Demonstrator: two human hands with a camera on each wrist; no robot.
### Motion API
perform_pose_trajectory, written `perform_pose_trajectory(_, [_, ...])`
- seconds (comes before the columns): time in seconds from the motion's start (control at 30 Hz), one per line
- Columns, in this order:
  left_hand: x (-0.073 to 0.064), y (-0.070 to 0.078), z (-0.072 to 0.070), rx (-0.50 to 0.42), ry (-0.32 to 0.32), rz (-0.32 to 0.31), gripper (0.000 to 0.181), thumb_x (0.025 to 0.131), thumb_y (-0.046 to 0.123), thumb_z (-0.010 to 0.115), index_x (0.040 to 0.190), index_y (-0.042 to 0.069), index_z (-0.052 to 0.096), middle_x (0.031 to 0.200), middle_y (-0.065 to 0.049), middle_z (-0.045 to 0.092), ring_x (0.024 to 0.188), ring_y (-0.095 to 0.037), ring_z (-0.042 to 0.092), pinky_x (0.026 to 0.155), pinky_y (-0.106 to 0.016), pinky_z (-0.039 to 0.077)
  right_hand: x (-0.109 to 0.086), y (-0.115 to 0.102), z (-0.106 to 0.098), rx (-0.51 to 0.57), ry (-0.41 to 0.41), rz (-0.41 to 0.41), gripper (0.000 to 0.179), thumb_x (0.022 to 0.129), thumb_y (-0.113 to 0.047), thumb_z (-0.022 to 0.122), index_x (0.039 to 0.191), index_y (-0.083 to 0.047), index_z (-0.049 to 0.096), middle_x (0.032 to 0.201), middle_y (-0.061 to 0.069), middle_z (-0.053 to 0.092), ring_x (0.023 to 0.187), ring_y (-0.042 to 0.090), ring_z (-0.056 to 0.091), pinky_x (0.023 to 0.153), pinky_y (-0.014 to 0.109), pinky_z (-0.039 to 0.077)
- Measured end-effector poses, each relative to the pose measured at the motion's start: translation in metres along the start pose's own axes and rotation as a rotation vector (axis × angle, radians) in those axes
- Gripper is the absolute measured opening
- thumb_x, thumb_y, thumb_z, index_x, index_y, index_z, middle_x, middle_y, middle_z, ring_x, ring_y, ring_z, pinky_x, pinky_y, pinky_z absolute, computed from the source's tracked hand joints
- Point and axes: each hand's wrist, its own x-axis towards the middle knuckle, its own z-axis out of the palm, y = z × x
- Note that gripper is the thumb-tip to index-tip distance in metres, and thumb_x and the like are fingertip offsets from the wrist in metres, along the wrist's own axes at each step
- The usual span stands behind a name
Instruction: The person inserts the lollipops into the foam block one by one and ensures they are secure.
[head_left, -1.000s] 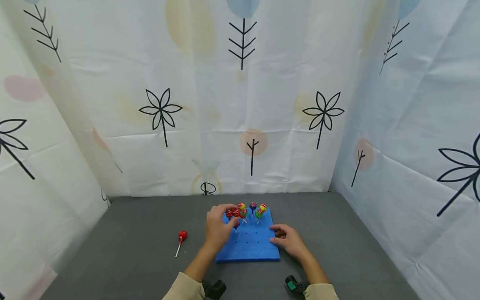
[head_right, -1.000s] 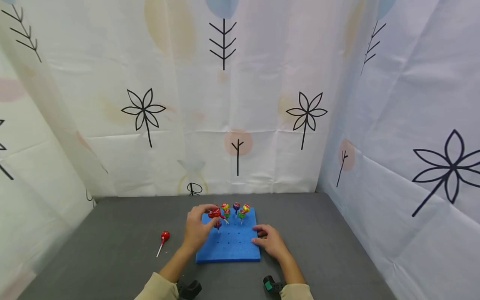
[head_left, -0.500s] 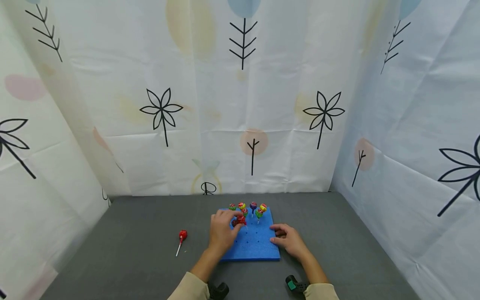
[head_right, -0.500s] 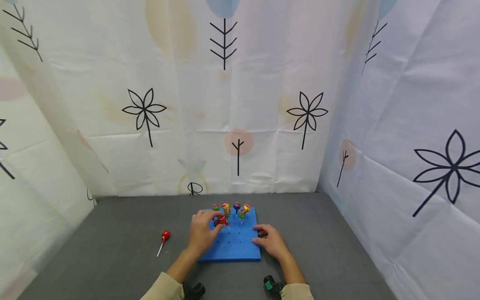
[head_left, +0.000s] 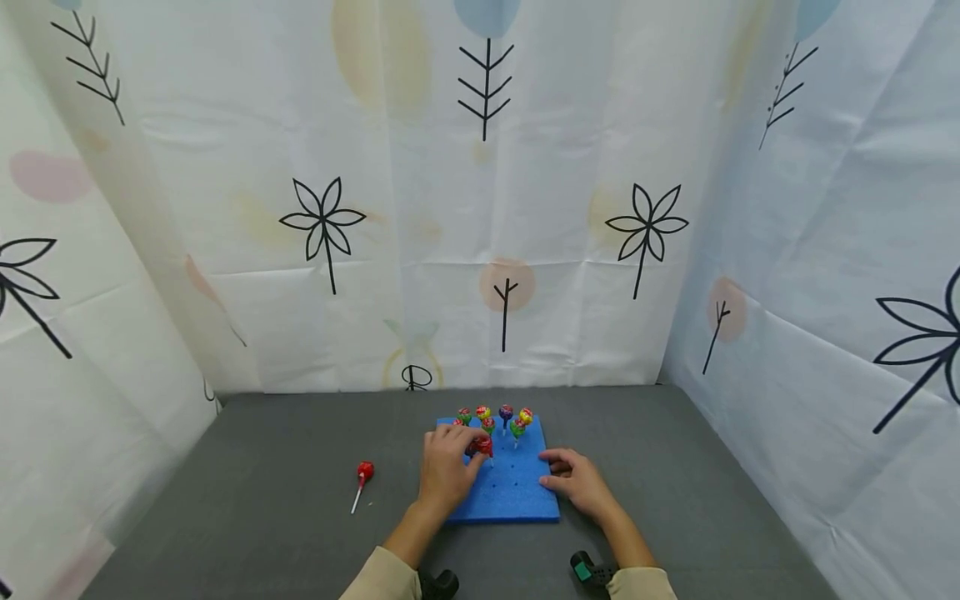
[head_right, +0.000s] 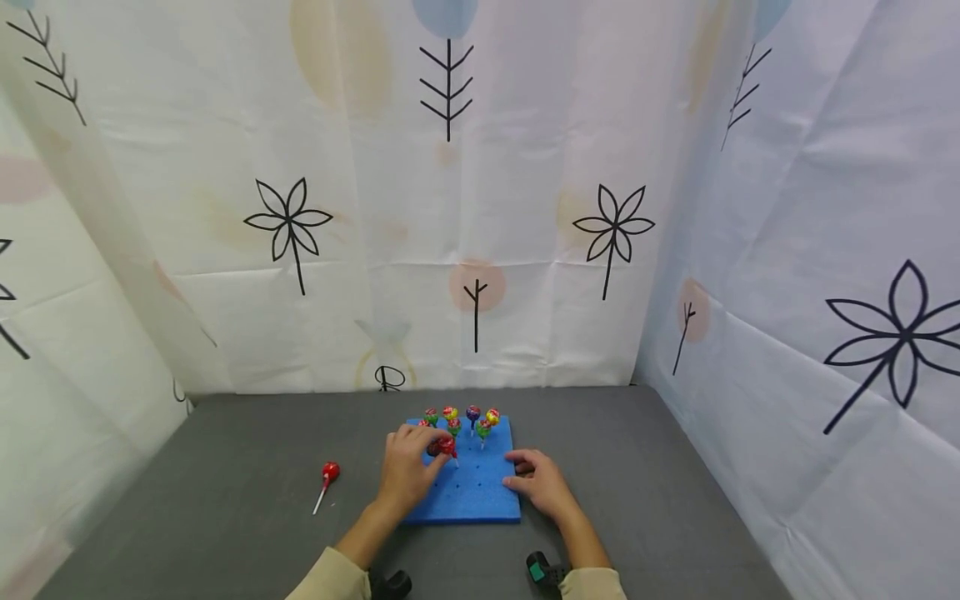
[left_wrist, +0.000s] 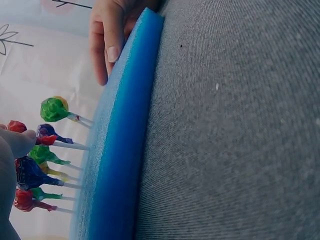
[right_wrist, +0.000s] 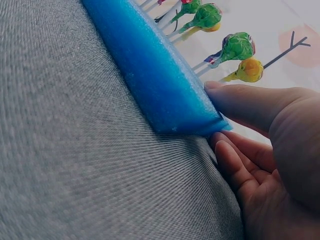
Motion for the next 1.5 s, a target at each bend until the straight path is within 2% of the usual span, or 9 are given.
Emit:
perform_pose_trajectory(0.33, [0.0007,0.0000,0.0004,0.046,-0.109,-0.007,0.028,0.076,0.028,0.085,0.099,0.024,0.071,0.096,0.005,0.069,0.092,-0.017,0.051,0.076,-0.036,0.035,0.0007,0.0016,0.0000,0.002,0.003,0.005,0.036,0.086,-0.014,0.075,0.118,-0.002,0.064,0.109,0.008,0.062,0.098,0.026,0.058,0.079,0.031,0.049])
perform_pose_trajectory(0.6, [0.0023,-0.0009,0.0065,0.060,-0.074,0.045,0.027,0.073,0.024,0.087,0.095,0.023,0.071,0.093,0.006,0.067,0.090,-0.018,0.052,0.075,-0.037,0.036,0.0009,-0.0003,-0.0005,-0.002,0.007,0.021,0.035,0.086,-0.013,0.075,0.118,-0.002,0.064,0.108,0.007,0.062,0.097,0.025,0.058,0.080,0.031,0.049])
perform_pose_trajectory(0.9, [0.0015,-0.0017,0.0094,0.080,-0.114,0.075,0.024,0.077,0.027,0.084,0.096,0.023,0.071,0.095,0.007,0.068,0.094,-0.019,0.051,0.078,-0.038,0.036,0.0013,0.0001,-0.0012,0.004,0.008,0.024,0.035,0.087,-0.013,0.074,0.119,-0.001,0.064,0.107,0.008,0.062,0.097,0.024,0.059,0.080,0.031,0.050])
perform_pose_trajectory(1.1, [0.0005,-0.0020,0.0089,0.083,-0.135,0.072,0.026,0.077,0.027,0.085,0.098,0.023,0.070,0.097,0.007,0.067,0.095,-0.019,0.051,0.078,-0.038,0.035,0.0004,0.0014,-0.0007,0.003,0.005,0.016,0.036,0.086,-0.014,0.075,0.119,-0.001,0.064,0.108,0.008,0.063,0.097,0.024,0.059,0.080,0.032,0.050])
perform_pose_trajectory(1.5, [-0.0040,-0.0037,0.0070,0.076,-0.123,0.090,0.031,0.075,0.028,0.086,0.102,0.023,0.070,0.100,0.005,0.065,0.099,-0.019,0.051,0.079,-0.039,0.035,-0.0003,-0.0010,-0.0008,0.003,0.001,0.024,0.036,0.086,-0.014,0.074,0.119,-0.002,0.064,0.108,0.008,0.063,0.098,0.025,0.059,0.080,0.032,0.049])
